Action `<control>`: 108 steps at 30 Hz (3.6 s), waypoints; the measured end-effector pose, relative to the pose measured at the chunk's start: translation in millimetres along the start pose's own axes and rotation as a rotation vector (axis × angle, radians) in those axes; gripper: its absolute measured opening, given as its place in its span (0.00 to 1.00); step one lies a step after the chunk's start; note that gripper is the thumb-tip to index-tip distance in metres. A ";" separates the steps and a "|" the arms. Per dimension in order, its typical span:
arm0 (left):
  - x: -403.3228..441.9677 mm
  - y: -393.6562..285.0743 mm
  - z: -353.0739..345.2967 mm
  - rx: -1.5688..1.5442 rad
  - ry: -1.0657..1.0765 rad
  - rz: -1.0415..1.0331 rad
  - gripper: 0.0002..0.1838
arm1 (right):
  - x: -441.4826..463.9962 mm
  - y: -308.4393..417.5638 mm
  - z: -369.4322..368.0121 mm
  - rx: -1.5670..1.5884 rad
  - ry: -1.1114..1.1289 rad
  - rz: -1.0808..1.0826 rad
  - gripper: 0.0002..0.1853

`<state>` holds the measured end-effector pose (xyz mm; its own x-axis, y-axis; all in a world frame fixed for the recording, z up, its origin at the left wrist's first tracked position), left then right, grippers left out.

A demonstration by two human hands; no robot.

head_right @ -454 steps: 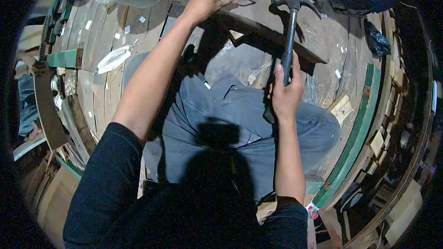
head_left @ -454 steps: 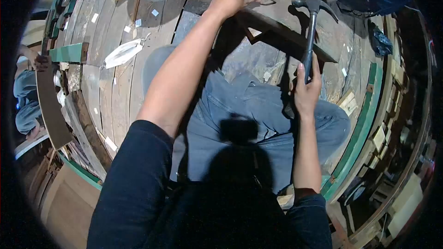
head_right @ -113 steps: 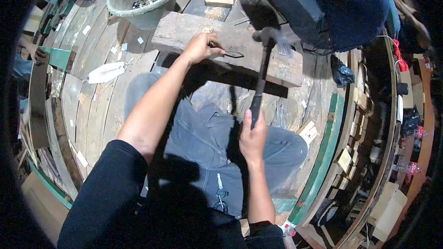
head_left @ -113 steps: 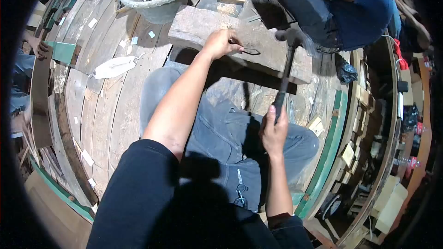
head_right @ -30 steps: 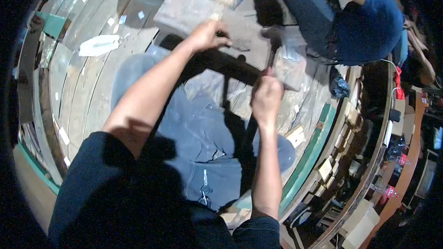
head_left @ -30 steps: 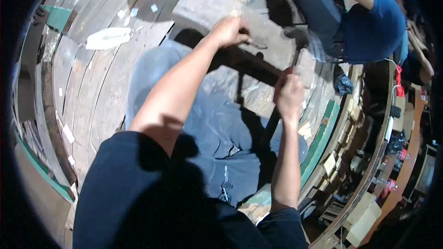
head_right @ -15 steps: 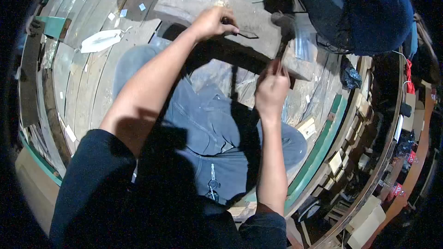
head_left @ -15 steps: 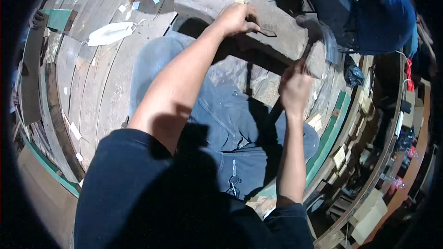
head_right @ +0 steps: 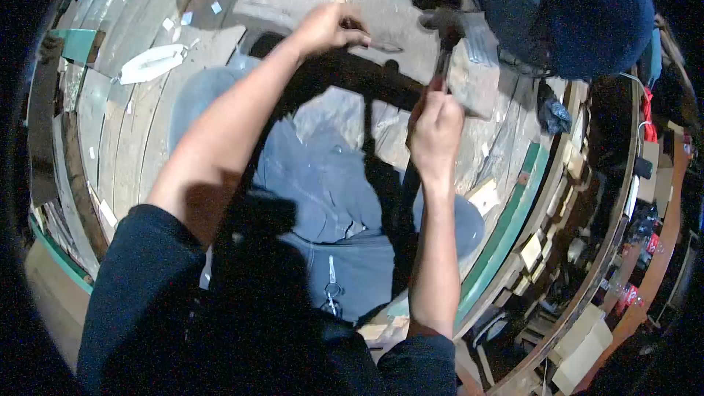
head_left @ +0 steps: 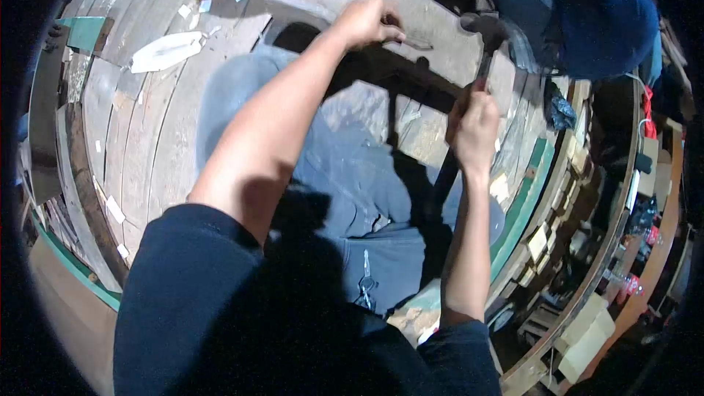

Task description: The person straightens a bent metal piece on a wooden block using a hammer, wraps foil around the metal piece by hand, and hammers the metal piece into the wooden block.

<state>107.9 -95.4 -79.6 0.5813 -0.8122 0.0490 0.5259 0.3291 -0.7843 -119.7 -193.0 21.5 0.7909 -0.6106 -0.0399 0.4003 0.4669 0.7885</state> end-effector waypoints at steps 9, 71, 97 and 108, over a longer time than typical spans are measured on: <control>-0.9 0.0 0.0 -0.009 -0.065 -0.106 0.11 | 8.3 -11.7 -4.2 -0.052 -0.047 -0.056 0.28; -100.2 -6.4 134.3 -0.847 -0.177 0.141 0.10 | -70.6 -22.7 -38.4 0.139 0.014 -0.029 0.29; -86.4 17.4 112.5 -0.730 0.155 0.370 0.15 | -39.1 3.0 -57.5 1.181 -0.155 -0.035 0.17; -81.6 2.5 107.4 -0.448 0.107 0.382 0.20 | -33.8 -44.2 -83.9 1.852 -0.051 -0.246 0.23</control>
<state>128.4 23.4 -19.1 0.5995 -0.7282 -0.3322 -0.0349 0.3908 -0.9198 -125.3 -139.4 -63.4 0.7740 -0.5803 -0.2535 -0.4862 -0.8010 0.3492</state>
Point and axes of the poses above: each hand's wrist, its own x-axis towards the middle knuckle, its own z-axis out of the back of the hand, y = z × x, the point moved 2 cm from there along x, towards the middle knuckle, and after that the axes turned 2 degrees about x, right-handed, at the moved point
